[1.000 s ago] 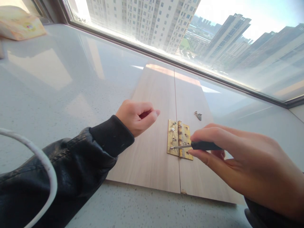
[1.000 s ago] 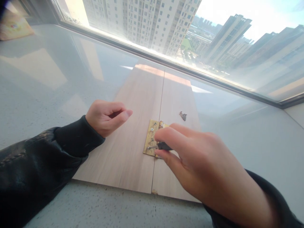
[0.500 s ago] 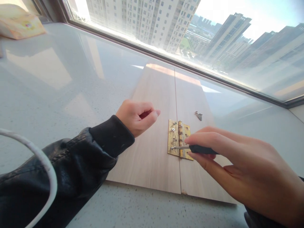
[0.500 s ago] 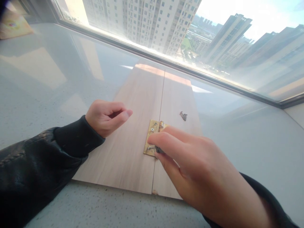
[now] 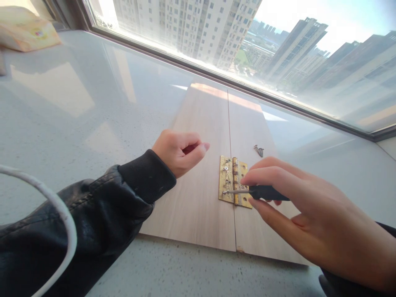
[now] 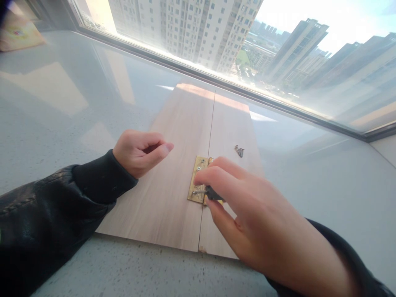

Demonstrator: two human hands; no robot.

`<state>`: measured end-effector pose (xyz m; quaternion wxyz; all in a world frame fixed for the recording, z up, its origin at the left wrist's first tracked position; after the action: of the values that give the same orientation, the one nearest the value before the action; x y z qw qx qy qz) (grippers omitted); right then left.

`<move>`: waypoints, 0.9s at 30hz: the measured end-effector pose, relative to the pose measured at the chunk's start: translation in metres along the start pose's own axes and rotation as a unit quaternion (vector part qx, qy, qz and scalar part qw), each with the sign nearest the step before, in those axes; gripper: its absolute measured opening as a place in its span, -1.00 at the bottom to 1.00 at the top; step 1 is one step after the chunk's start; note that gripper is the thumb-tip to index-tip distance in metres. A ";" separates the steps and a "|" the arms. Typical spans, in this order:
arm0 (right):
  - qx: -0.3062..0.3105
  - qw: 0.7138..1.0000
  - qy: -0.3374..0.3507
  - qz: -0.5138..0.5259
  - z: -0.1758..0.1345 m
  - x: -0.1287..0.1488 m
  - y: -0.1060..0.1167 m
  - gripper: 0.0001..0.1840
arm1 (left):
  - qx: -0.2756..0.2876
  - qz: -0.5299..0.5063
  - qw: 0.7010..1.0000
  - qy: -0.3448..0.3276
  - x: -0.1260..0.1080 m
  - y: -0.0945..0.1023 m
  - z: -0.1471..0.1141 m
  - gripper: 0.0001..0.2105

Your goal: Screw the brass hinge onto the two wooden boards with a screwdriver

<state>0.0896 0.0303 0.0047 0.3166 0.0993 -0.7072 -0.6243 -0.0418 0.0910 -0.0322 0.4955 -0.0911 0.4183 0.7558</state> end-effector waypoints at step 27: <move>-0.024 0.999 -0.010 0.019 0.004 -0.010 0.005 -0.78 | 0.002 0.004 1.000 0.000 0.000 0.000 0.000 -0.65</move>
<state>0.0959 0.0396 0.0059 0.3233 0.0716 -0.6970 -0.6360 -0.0419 0.0910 -0.0317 0.4928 -0.0887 0.4199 0.7570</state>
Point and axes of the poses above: each hand's wrist, its own z-axis towards the middle knuckle, its own y-axis out of the back of the hand, x = y × z, the point moved 10 cm from there along z, towards the middle knuckle, and after that the axes turned 13 degrees about -y, right-handed, at the moved point
